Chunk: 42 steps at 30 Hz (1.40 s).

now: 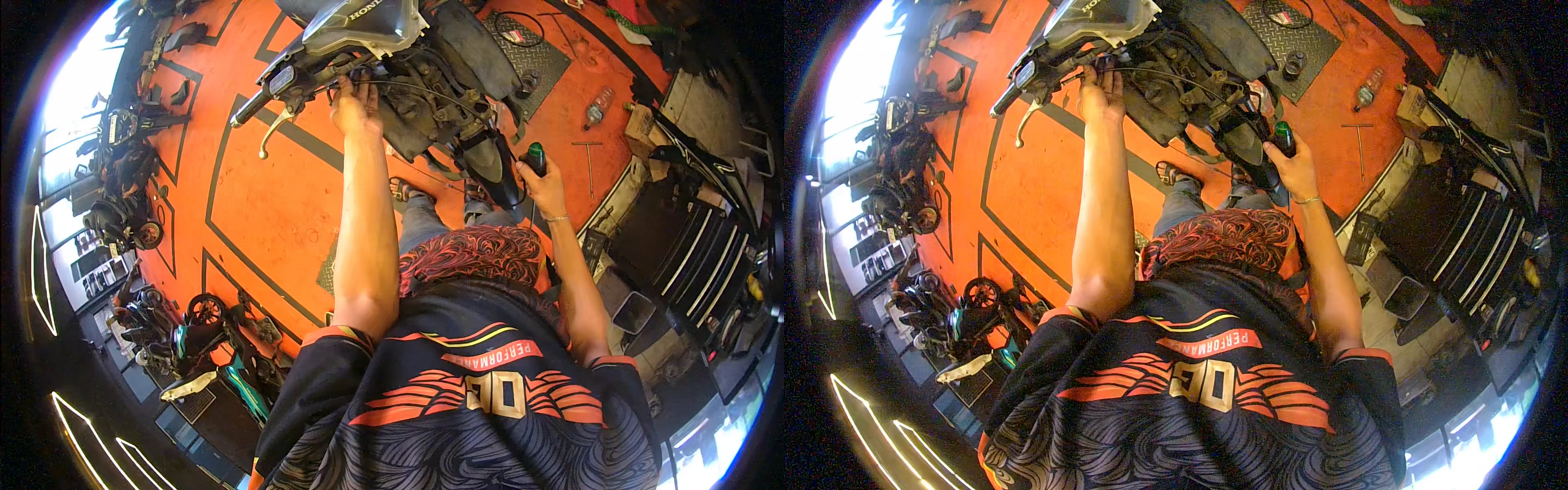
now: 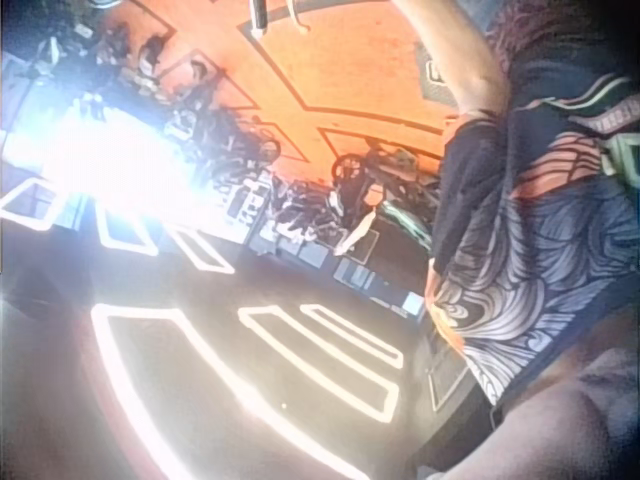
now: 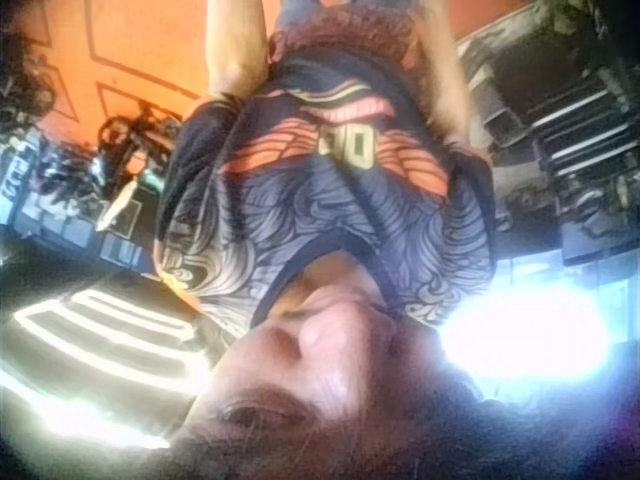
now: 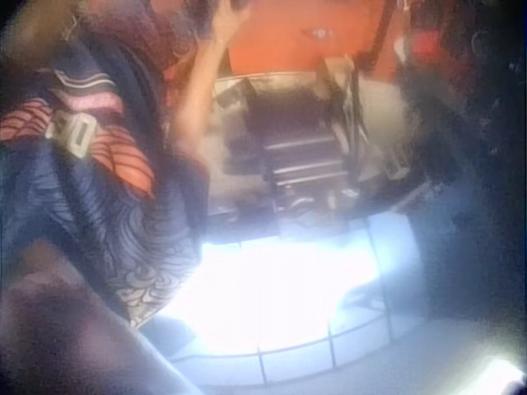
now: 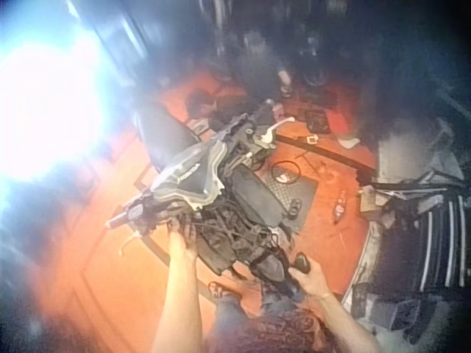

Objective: The person uses a screwdriver to loosen screws on the handlebar of a motorcycle, then removes a small component and begins installing a new metal throttle assembly by inserting and securing it onto the handlebar tube.

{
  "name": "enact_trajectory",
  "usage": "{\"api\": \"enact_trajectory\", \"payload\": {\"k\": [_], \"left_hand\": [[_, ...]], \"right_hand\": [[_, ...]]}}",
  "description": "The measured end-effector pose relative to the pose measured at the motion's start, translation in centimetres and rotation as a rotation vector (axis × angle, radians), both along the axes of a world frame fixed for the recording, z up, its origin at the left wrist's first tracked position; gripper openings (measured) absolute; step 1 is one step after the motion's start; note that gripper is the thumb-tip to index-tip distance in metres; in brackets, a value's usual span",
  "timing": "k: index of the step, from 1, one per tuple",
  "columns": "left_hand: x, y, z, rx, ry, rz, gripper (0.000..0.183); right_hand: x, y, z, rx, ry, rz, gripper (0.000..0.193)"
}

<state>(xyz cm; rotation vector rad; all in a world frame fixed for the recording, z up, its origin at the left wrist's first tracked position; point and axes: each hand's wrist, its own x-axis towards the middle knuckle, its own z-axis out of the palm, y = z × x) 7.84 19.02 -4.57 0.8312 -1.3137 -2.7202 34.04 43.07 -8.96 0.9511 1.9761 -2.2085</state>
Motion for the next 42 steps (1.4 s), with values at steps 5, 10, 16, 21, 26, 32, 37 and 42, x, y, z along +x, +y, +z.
{"api": "enact_trajectory", "payload": {"k": [5,10,16,21,26,32,37,42], "left_hand": [[-0.8,-0.4,-0.3,-0.014,-0.008,0.040,0.034],[-0.1,-1.0,-1.0,0.129,0.165,0.006,0.026],[-0.3,-0.2,0.5,-0.191,-0.012,0.167,0.018],[0.8,1.7,1.5,0.008,0.015,0.163,0.023],[0.6,1.5,1.2,-0.136,-0.027,0.171,0.021],[-1.3,1.3,0.9,-0.121,-0.069,0.279,0.009],[-1.1,0.4,-0.4,0.158,0.057,0.261,0.022],[-1.1,-0.1,-0.3,-0.063,-0.010,0.262,0.016]], "right_hand": [[0.3,-0.3,-0.3,0.063,-0.015,0.009,0.021],[0.2,0.2,-0.3,0.077,0.020,0.001,0.022],[0.4,0.5,-0.3,0.185,0.006,0.007,0.022],[-0.3,1.0,-0.6,0.164,0.044,0.015,0.022],[-0.1,1.4,-0.4,0.126,-0.025,0.025,0.021],[-1.1,1.8,-0.6,0.180,0.026,0.009,0.022],[-1.9,2.2,-0.1,0.129,0.007,-0.001,0.023],[-1.7,3.0,-1.3,0.213,0.009,0.041,0.024]]}}
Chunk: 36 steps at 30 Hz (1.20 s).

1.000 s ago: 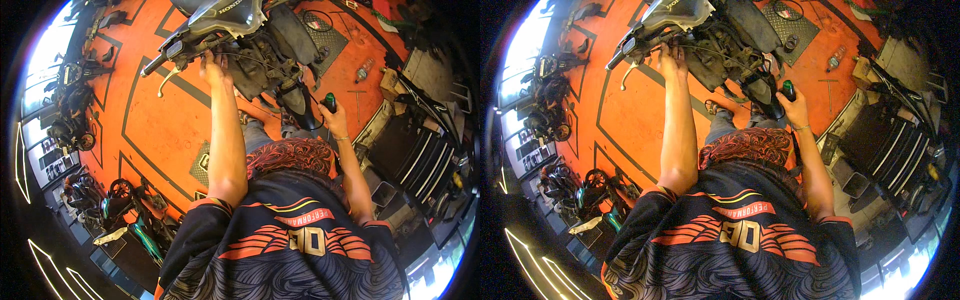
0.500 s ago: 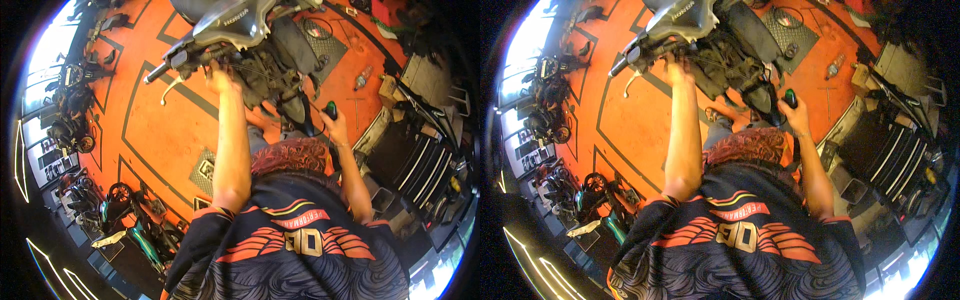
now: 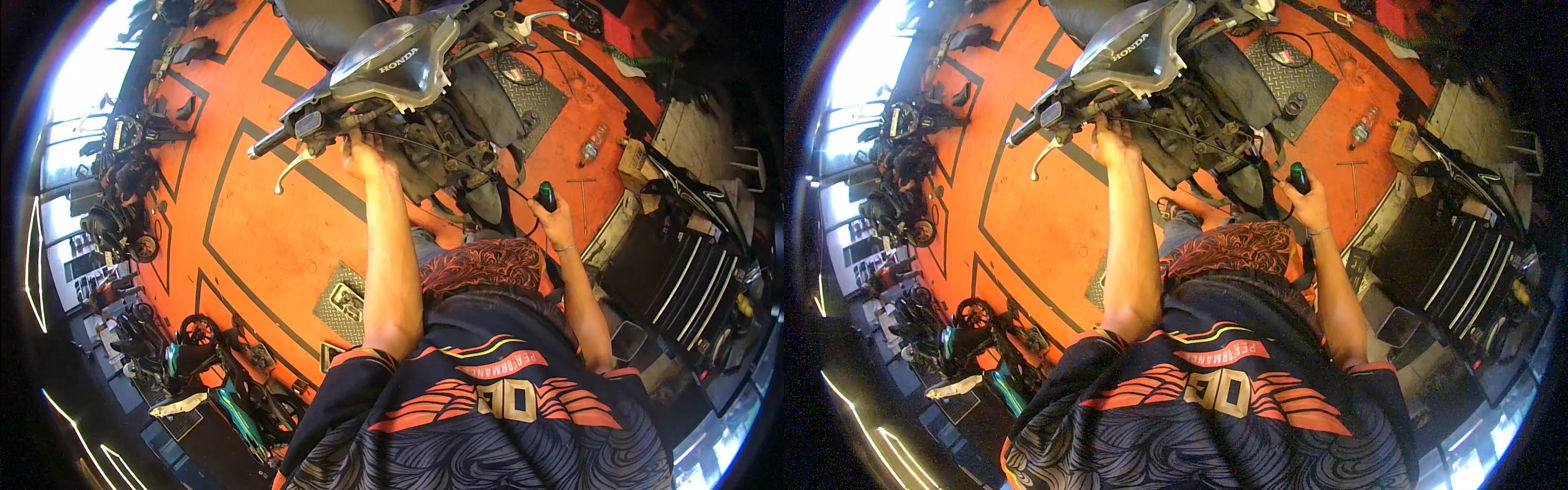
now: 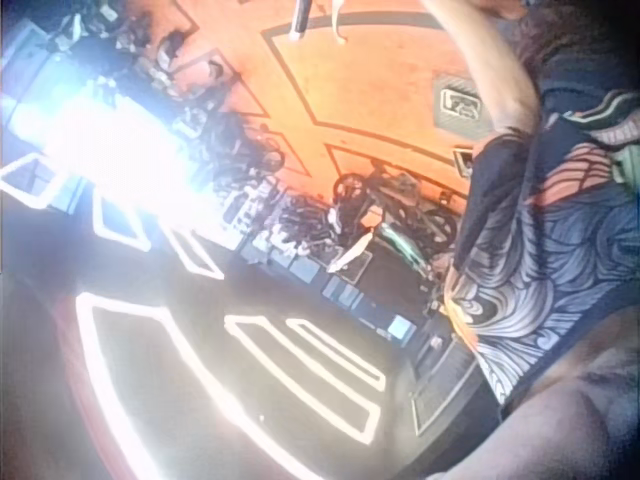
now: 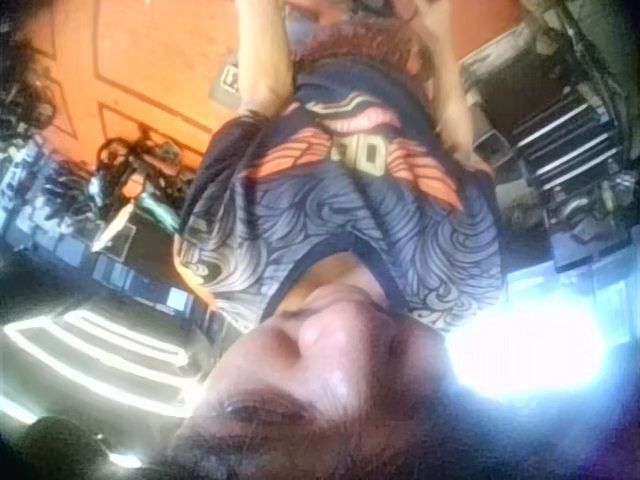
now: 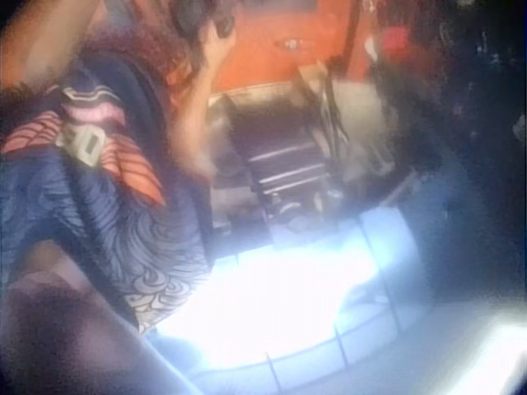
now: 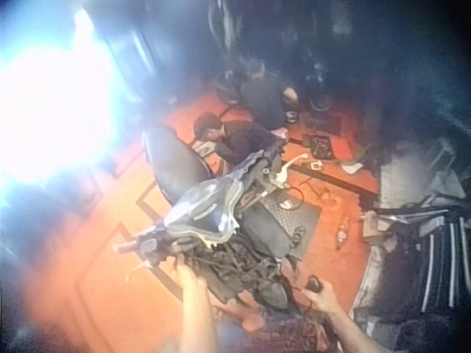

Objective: The person uses a screwdriver to loosen screws on the handlebar of a motorcycle, then removes a small component and begins installing a new metal throttle assembly by inserting and securing it onto the handlebar tube.

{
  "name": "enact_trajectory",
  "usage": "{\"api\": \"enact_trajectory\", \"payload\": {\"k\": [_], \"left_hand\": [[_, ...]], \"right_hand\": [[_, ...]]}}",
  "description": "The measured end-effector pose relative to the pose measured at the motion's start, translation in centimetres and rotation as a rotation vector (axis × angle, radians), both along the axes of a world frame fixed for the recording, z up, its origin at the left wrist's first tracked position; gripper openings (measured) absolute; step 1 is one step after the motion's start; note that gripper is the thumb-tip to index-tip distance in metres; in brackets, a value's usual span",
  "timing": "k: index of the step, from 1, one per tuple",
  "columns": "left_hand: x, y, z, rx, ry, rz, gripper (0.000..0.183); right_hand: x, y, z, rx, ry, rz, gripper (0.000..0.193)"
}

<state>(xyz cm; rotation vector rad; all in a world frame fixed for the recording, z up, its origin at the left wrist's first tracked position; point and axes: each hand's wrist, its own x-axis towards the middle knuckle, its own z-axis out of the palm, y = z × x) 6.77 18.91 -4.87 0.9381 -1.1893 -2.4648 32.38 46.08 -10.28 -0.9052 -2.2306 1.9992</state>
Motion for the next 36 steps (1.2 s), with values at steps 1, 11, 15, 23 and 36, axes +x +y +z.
{"api": "enact_trajectory", "payload": {"k": [1,11,15,23,36], "left_hand": [[-0.1,0.2,0.4,-0.001,-0.007,0.002,0.016],[0.1,0.7,1.9,-0.157,-0.135,-0.010,0.027],[1.3,-0.8,0.2,0.044,0.129,-0.199,0.031],[0.2,-2.6,0.3,-0.063,-0.014,-0.077,0.013],[-2.0,-3.0,-0.5,0.071,-0.037,-0.082,0.016]], "right_hand": [[0.0,-0.1,0.1,-0.019,0.004,-0.006,0.025],[-0.1,-0.1,0.4,-0.008,-0.020,-0.021,0.024],[-0.3,-0.5,1.0,-0.123,-0.010,-0.035,0.023],[-0.1,-0.2,0.5,-0.025,0.010,-0.022,0.025],[0.0,-0.5,1.2,0.007,0.015,-0.008,0.018]]}}
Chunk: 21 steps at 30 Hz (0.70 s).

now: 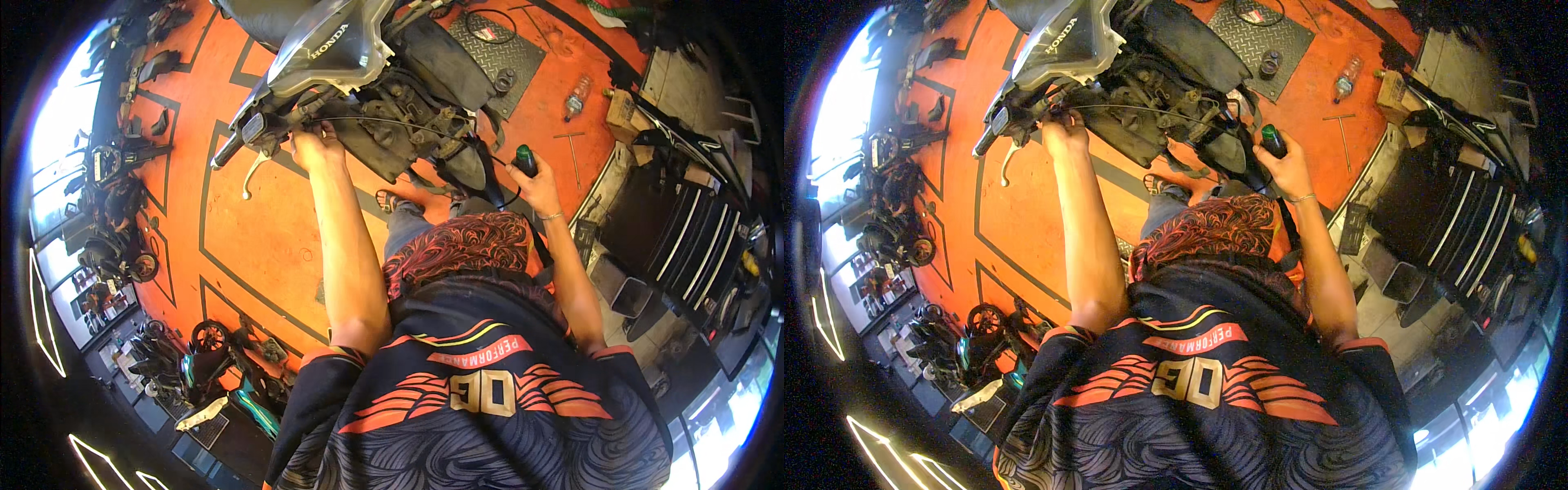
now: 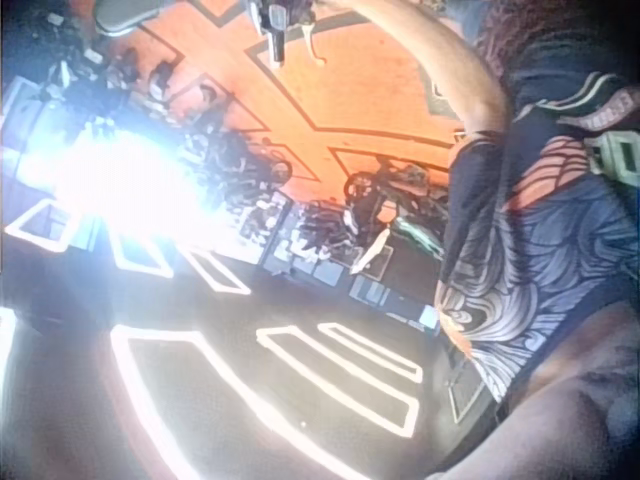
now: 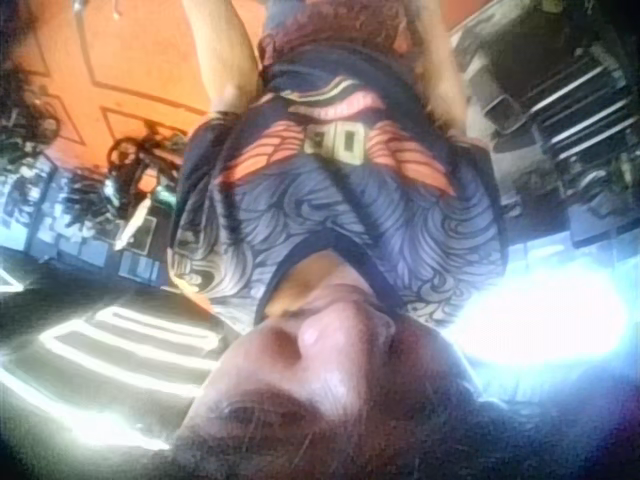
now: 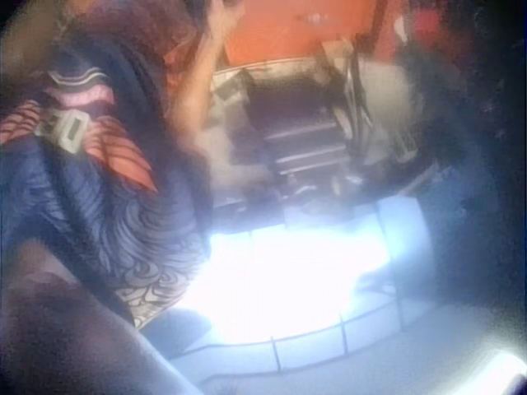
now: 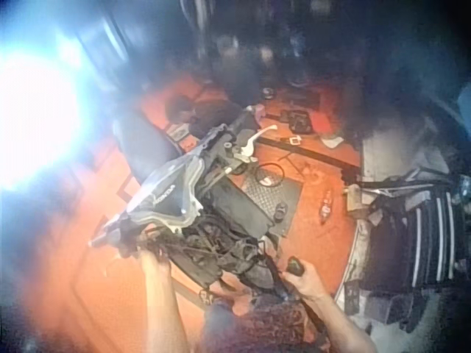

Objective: The person uses a screwdriver to loosen screws on the handlebar of a motorcycle, then removes a small component and begins installing a new metal throttle assembly by inserting and securing it onto the handlebar tube.

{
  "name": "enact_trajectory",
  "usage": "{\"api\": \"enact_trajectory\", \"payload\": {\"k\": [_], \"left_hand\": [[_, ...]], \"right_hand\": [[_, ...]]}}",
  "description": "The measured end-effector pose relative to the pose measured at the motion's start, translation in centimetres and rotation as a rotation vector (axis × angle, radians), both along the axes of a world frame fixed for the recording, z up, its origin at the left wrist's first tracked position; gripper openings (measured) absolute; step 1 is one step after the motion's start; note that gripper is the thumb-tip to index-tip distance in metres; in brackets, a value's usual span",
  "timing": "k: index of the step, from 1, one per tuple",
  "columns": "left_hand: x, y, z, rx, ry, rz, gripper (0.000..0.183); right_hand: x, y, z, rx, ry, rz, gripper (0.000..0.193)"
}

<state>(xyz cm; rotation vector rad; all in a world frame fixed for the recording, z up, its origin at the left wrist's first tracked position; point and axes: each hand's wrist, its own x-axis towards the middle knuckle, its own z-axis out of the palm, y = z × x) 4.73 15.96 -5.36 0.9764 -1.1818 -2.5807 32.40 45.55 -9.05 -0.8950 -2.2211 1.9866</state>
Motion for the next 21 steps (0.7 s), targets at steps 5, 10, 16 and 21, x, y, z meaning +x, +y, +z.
{"api": "enact_trajectory", "payload": {"k": [5,10,16,21], "left_hand": [[2.2,-1.1,-0.6,0.092,0.168,-0.134,0.022],[2.0,-0.5,0.2,-0.035,0.031,-0.024,0.040],[1.2,-0.6,0.9,-0.113,-0.079,0.012,0.031],[0.8,-0.3,1.4,-0.222,-0.121,-0.018,0.022]], "right_hand": [[-0.5,-0.2,0.7,-0.043,0.028,-0.064,0.017],[-0.6,0.6,0.4,-0.073,-0.025,-0.054,0.020],[0.1,0.3,0.3,-0.069,-0.018,-0.054,0.027],[0.4,-0.3,-0.8,-0.044,0.107,-0.091,0.023]]}}
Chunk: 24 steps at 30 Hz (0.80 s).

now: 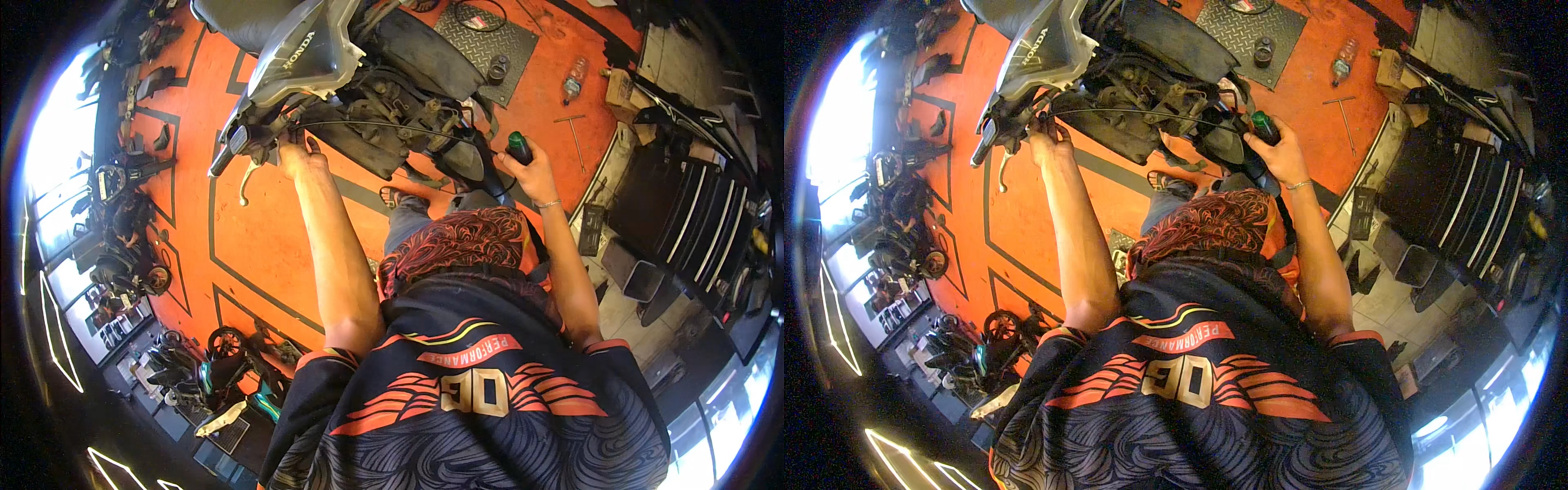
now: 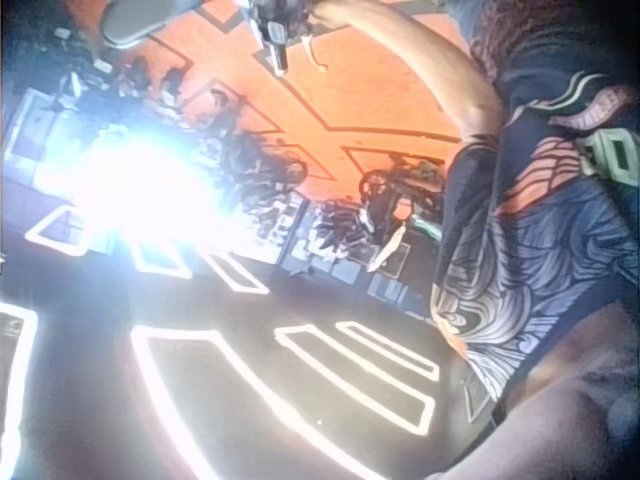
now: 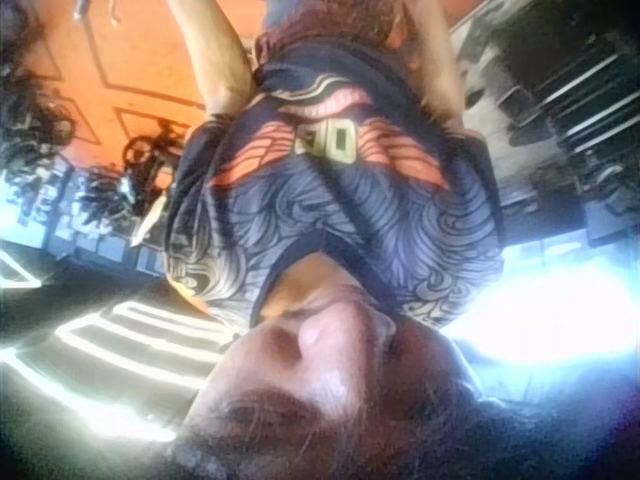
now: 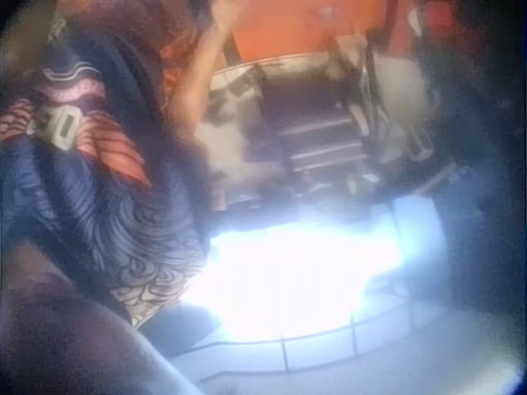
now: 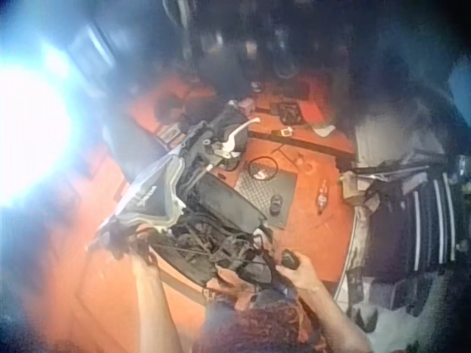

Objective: The person uses a screwdriver to loosen screws on the handlebar of a motorcycle, then removes a small component and begins installing a new metal throttle assembly by inserting and securing it onto the handlebar tube.

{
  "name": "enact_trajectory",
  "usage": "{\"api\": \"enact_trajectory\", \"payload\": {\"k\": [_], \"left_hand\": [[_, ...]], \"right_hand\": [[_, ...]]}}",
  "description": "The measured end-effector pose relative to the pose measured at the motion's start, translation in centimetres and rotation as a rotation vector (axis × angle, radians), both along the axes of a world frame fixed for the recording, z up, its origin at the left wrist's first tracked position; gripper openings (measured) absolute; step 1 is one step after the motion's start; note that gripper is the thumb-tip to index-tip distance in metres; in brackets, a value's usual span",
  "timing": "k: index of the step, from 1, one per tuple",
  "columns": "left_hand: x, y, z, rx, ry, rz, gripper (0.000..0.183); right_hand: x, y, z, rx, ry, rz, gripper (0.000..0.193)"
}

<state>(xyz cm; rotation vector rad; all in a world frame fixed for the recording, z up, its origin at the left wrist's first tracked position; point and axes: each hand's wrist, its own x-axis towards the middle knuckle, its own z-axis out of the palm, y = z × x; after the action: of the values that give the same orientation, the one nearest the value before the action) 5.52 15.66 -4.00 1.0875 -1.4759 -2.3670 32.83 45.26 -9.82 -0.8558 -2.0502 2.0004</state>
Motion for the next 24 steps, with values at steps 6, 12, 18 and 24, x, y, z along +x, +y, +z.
{"api": "enact_trajectory", "payload": {"k": [6,12,18,24], "left_hand": [[1.0,-0.3,-0.6,0.253,0.045,-0.038,0.026],[0.9,-3.3,-2.2,0.346,0.171,-0.185,0.024],[1.2,-0.6,-0.6,0.287,0.022,0.049,0.027],[5.4,-5.8,7.6,-0.653,-0.024,-1.082,0.033]], "right_hand": [[0.2,0.0,-1.3,-0.090,0.059,-0.018,0.023],[-0.2,0.5,0.7,-0.026,-0.073,0.041,0.032],[-1.0,0.8,1.6,0.074,-0.053,0.031,0.023],[-1.5,1.9,1.9,0.064,-0.054,0.040,0.021]]}}
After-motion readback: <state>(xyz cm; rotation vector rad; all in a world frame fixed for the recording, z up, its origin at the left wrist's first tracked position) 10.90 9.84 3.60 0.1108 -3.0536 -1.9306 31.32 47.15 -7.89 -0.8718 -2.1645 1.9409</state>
